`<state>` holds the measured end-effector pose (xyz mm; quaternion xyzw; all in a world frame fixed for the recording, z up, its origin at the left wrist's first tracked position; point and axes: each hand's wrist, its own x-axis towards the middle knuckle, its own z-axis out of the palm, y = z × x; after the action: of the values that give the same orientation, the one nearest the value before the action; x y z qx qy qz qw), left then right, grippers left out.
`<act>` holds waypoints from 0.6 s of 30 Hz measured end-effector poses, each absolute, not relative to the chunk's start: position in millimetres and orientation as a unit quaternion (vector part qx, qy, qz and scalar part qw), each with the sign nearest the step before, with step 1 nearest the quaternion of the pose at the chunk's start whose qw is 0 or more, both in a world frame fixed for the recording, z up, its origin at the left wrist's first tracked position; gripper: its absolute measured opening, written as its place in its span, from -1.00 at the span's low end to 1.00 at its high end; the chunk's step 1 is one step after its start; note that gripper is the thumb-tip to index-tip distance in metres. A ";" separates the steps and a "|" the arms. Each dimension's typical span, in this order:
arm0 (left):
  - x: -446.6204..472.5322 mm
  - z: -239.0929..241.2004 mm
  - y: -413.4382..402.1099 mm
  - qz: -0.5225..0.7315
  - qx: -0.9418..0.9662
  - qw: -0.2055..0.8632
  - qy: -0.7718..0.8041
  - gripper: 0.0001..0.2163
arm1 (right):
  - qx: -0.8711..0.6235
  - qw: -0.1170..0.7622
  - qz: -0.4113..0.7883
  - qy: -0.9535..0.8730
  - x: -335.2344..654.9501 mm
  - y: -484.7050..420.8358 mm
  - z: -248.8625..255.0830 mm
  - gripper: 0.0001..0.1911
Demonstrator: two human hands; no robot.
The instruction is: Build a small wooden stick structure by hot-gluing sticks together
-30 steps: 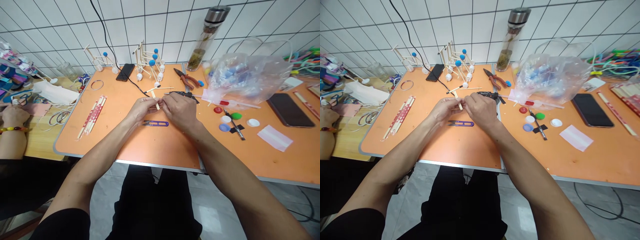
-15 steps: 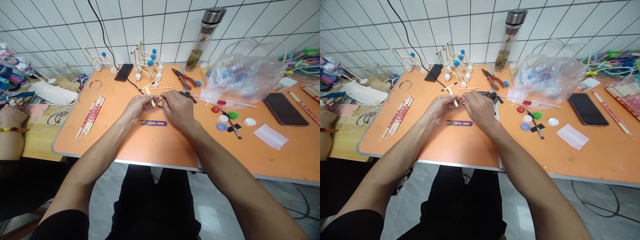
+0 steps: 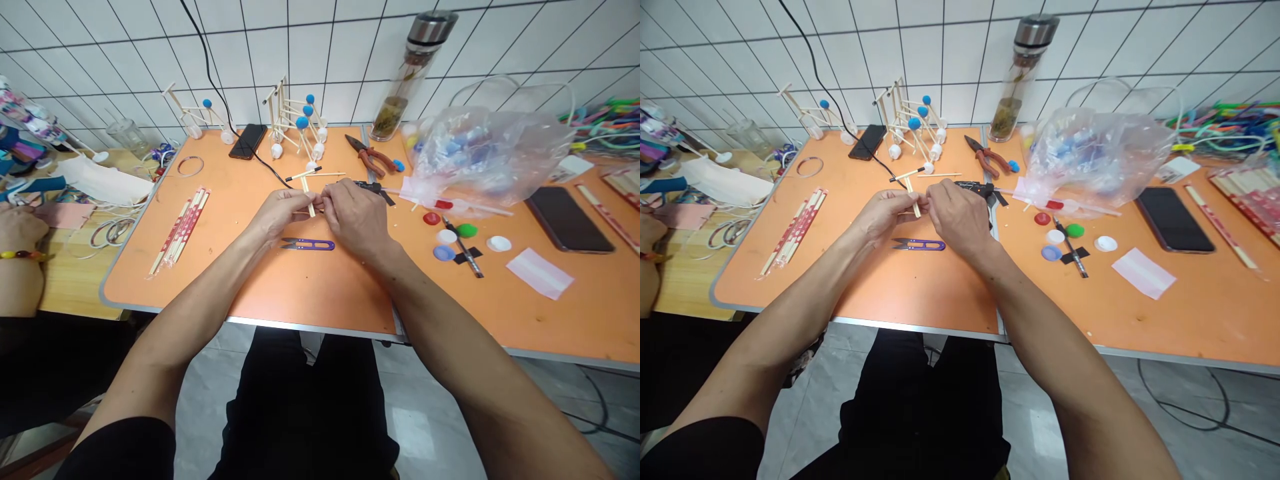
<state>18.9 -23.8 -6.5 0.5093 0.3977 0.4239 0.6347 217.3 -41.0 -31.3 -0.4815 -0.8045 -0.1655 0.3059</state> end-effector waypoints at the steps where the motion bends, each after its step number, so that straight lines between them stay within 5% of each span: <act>1: 19.0 -6.6 -24.0 0.422 0.512 0.636 0.395 -0.66 | -0.486 0.305 -0.161 -0.803 217.2 -40.7 -31.7 -0.79; 18: 7.3 -1.7 -17.0 0.466 0.493 0.595 0.431 -0.76 | -0.577 0.360 -0.041 -0.732 230.1 -30.8 -32.8 -0.82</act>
<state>7.3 -17.0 -1.7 0.4930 0.4312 0.4660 0.5948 230.1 -30.8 -32.8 -0.5770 -0.7319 -0.0410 0.3603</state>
